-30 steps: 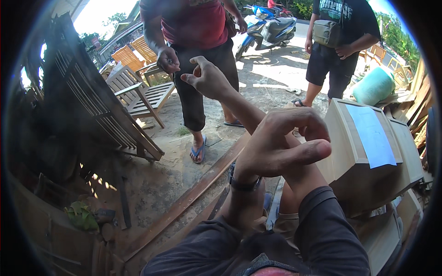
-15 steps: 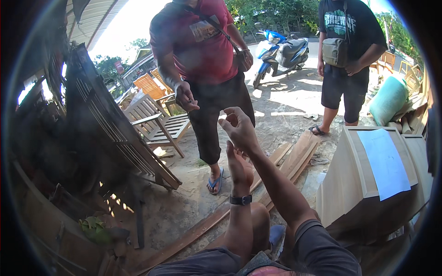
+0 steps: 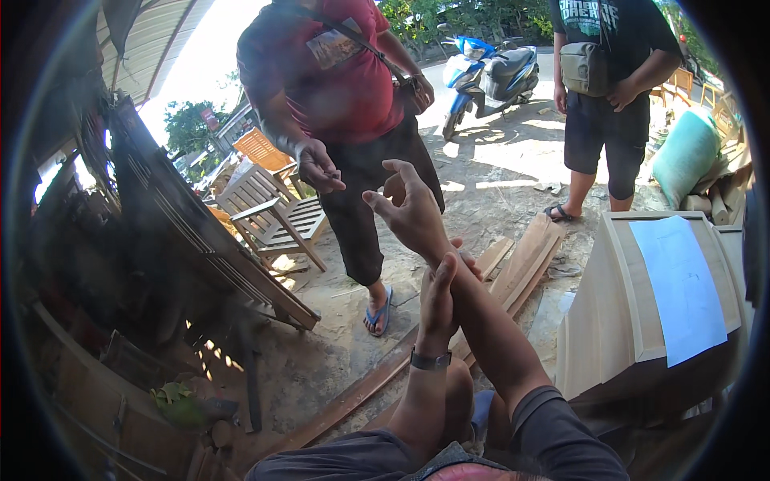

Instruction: The person holds a drawing on paper and discusses it with another person, uses a square and a pencil to mark measurements on long wooden boards on the floor, and writes on a technical drawing placed on a wooden cabinet.

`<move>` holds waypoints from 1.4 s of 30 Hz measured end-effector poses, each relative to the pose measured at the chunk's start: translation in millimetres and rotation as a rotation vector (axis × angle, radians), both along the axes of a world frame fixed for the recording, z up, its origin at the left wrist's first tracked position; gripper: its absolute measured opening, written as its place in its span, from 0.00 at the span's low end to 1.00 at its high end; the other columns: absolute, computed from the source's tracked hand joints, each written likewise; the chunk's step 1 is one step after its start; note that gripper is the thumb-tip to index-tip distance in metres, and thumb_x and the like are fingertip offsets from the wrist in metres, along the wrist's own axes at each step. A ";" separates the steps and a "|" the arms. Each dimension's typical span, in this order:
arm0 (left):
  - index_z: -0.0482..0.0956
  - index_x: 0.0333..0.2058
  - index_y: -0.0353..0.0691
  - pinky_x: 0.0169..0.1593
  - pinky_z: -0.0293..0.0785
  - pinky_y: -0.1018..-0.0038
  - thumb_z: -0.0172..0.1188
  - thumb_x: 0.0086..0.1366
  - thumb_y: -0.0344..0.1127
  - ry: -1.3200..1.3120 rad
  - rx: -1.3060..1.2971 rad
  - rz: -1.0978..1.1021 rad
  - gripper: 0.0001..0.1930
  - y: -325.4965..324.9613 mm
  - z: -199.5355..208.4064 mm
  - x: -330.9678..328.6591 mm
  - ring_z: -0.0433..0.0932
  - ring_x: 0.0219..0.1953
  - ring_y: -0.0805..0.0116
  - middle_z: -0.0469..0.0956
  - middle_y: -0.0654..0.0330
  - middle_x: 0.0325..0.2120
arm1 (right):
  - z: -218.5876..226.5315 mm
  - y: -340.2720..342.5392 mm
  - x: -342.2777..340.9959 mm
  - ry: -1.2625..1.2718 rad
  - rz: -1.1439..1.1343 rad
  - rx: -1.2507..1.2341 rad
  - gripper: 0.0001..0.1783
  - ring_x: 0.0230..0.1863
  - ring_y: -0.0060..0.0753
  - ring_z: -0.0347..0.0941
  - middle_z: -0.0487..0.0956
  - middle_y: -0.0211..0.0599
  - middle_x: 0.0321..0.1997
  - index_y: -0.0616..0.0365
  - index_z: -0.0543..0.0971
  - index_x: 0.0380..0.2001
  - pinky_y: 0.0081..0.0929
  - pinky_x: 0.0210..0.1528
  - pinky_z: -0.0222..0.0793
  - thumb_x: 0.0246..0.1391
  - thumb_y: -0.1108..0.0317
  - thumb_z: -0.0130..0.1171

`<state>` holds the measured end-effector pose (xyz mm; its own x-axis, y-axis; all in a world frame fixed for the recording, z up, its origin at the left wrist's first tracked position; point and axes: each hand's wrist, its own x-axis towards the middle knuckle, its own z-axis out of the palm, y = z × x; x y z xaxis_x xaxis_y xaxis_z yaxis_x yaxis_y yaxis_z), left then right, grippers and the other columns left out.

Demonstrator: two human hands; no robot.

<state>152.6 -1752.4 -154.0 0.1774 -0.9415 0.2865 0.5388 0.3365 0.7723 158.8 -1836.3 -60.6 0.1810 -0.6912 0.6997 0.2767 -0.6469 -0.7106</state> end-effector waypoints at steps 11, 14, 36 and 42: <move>0.63 0.58 0.31 0.40 0.79 0.73 0.68 0.62 0.50 -0.176 0.085 0.213 0.36 13.2 -2.5 29.5 0.78 0.37 0.68 0.76 0.56 0.36 | -8.1 2.6 35.7 0.004 -0.020 0.042 0.37 0.36 0.38 0.74 0.74 0.41 0.34 0.67 0.69 0.60 0.35 0.40 0.70 0.52 0.57 0.69; 0.64 0.57 0.31 0.39 0.79 0.73 0.67 0.62 0.49 -0.151 0.094 0.238 0.34 18.2 3.3 33.1 0.77 0.36 0.68 0.76 0.56 0.35 | -7.8 7.7 45.4 -0.010 0.004 0.049 0.34 0.34 0.38 0.73 0.74 0.41 0.33 0.65 0.70 0.58 0.35 0.38 0.69 0.53 0.59 0.67; 0.65 0.56 0.32 0.40 0.77 0.74 0.65 0.63 0.51 -0.125 0.132 0.268 0.34 22.0 6.7 32.1 0.77 0.36 0.69 0.76 0.56 0.34 | -13.0 3.7 57.4 -0.169 -0.143 -0.112 0.12 0.37 0.42 0.81 0.82 0.44 0.38 0.62 0.80 0.47 0.31 0.41 0.73 0.61 0.70 0.57; 0.64 0.57 0.32 0.41 0.77 0.74 0.64 0.63 0.52 -0.109 0.131 0.231 0.34 12.7 7.3 33.7 0.77 0.36 0.70 0.76 0.56 0.35 | -5.7 2.1 45.2 -0.138 -0.240 -0.173 0.09 0.36 0.43 0.80 0.81 0.44 0.37 0.61 0.81 0.44 0.32 0.38 0.73 0.62 0.71 0.56</move>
